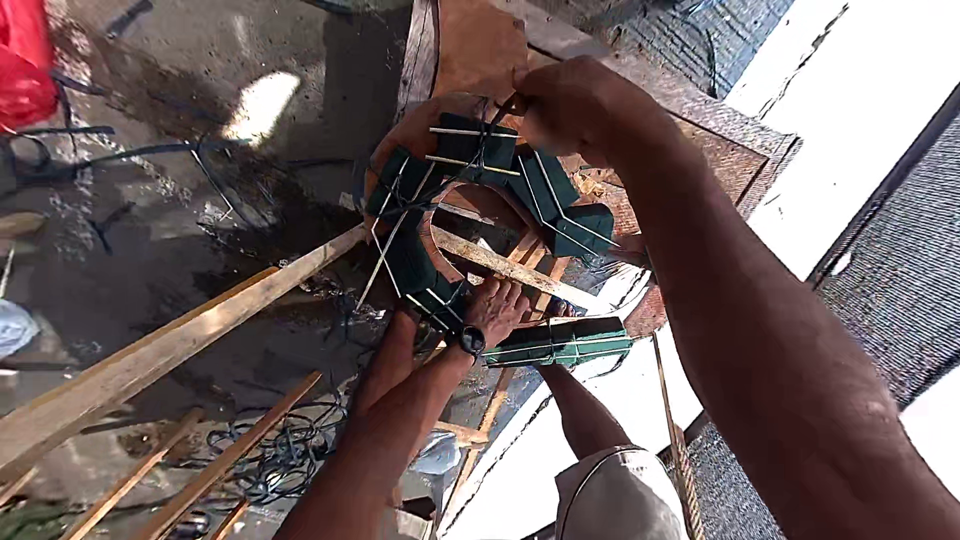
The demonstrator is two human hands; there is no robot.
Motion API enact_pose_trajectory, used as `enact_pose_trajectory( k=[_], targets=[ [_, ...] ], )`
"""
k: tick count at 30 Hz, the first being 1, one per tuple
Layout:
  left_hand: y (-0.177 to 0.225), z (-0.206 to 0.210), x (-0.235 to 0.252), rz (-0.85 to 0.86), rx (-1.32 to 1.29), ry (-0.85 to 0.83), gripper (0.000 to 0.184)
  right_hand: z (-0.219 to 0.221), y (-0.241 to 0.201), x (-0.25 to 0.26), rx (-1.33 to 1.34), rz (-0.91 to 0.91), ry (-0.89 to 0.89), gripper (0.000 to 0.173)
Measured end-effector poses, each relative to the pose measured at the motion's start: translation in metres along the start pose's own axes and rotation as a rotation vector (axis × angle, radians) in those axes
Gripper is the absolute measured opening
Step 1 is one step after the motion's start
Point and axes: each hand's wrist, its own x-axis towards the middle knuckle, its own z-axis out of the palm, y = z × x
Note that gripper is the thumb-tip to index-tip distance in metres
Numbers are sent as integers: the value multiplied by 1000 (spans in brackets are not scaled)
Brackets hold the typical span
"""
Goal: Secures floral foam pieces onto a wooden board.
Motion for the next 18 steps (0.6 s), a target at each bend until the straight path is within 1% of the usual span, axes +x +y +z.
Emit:
enact_pose_trajectory(
  k=[3, 4, 6, 8, 9, 11, 14, 15, 16, 17, 18],
  targets=[
    [10, -46, -32, -86, -127, -147, 43, 1, 9, -22, -117, -30, 30, 37],
    [8, -67, -43, -98, -119, -128, 45, 3, 10, -27, -167, -46, 47, 40],
    [-4, -109, -62, -93, -71, 24, 42, 7, 15, -34, -238, -56, 77, 43],
    [-31, -142, -66, -86, 15, 224, 40, 15, 22, -40, -274, -72, 110, 43],
    [-48, -157, -63, -103, 71, 279, 39, 20, 26, -42, -287, -65, 124, 43],
    [-85, -187, -48, -141, 177, 324, 40, 28, 31, -47, -305, -76, 152, 44],
    [-140, -225, -28, -87, 257, 401, 40, 37, 34, -55, -284, -103, 201, 44],
    [-155, -237, -30, -70, 293, 441, 41, 43, 40, -60, -274, -96, 219, 43],
    [-167, -248, -39, -93, 307, 470, 43, 51, 48, -69, -261, -77, 227, 42],
    [-176, -255, -54, -167, 276, 482, 46, 63, 61, -83, -246, -52, 211, 40],
    [-189, -261, -72, -238, 234, 487, 48, 77, 73, -98, -232, -19, 137, 41]
  ],
)
